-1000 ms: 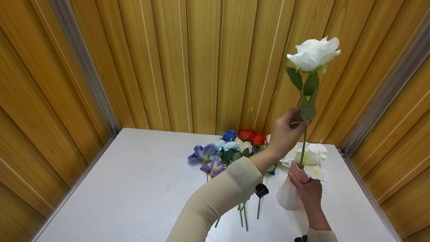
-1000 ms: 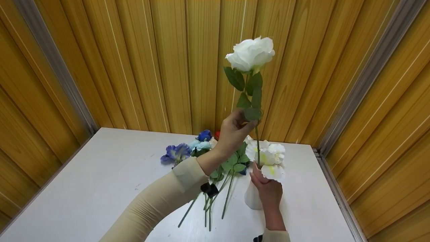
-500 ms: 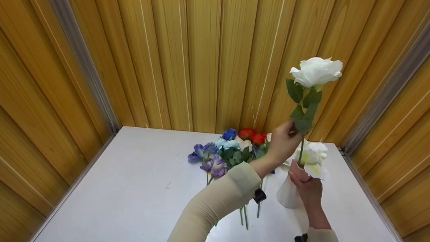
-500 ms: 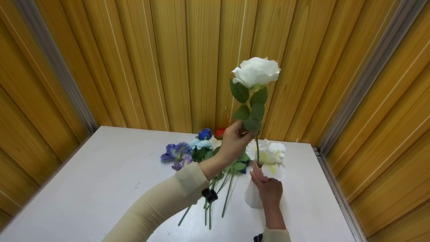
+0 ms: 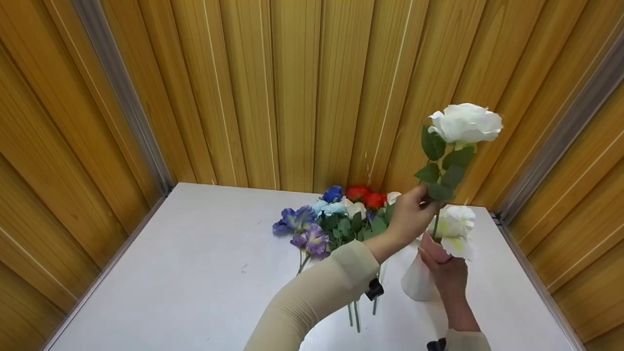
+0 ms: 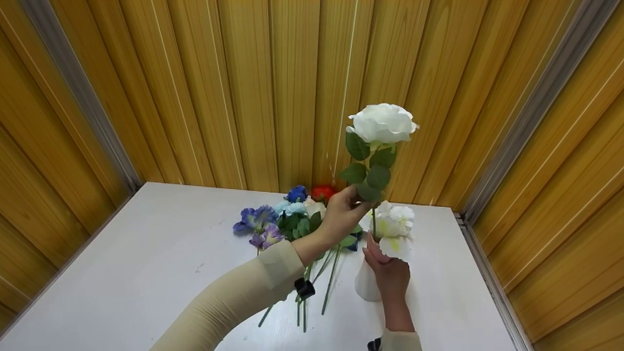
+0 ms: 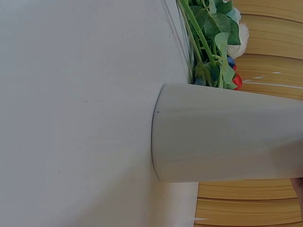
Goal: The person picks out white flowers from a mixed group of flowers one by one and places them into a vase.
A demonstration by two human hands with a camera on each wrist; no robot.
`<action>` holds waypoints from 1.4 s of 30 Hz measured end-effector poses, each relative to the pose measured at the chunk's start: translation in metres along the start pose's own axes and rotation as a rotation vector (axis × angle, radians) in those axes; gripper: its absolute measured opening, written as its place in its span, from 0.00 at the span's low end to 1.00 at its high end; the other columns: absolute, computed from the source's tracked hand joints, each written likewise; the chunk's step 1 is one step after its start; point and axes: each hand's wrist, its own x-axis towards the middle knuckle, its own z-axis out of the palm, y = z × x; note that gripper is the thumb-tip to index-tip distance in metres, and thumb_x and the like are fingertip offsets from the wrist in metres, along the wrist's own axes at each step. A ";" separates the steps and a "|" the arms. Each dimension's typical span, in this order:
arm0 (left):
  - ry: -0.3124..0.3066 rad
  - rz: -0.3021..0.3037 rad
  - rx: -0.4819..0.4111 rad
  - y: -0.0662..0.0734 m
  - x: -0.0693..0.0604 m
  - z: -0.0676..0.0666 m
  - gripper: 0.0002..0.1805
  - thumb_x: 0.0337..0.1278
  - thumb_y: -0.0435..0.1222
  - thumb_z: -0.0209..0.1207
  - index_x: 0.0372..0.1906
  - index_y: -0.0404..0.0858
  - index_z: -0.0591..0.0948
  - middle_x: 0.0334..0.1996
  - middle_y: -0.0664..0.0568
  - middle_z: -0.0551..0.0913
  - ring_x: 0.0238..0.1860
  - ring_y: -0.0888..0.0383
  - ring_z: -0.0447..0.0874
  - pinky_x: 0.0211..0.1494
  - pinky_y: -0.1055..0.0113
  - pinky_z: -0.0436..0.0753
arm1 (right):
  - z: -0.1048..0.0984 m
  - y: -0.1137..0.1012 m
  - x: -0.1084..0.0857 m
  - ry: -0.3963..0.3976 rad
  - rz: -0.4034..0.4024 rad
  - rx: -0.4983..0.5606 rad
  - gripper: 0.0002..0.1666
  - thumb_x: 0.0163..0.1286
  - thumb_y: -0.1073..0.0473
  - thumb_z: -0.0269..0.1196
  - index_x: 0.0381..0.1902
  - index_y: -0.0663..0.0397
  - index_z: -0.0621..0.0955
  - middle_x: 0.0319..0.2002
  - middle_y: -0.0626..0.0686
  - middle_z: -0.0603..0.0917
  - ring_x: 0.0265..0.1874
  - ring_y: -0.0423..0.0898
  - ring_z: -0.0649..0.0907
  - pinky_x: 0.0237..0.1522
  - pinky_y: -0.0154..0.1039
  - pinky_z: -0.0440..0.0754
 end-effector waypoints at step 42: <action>-0.218 0.026 0.305 -0.036 -0.022 0.011 0.12 0.65 0.27 0.60 0.51 0.34 0.87 0.45 0.46 0.92 0.44 0.61 0.92 0.45 0.87 0.79 | -0.004 -0.001 0.001 -0.069 0.018 -0.006 0.46 0.61 0.58 0.71 0.71 0.72 0.64 0.66 0.71 0.76 0.67 0.60 0.75 0.63 0.44 0.69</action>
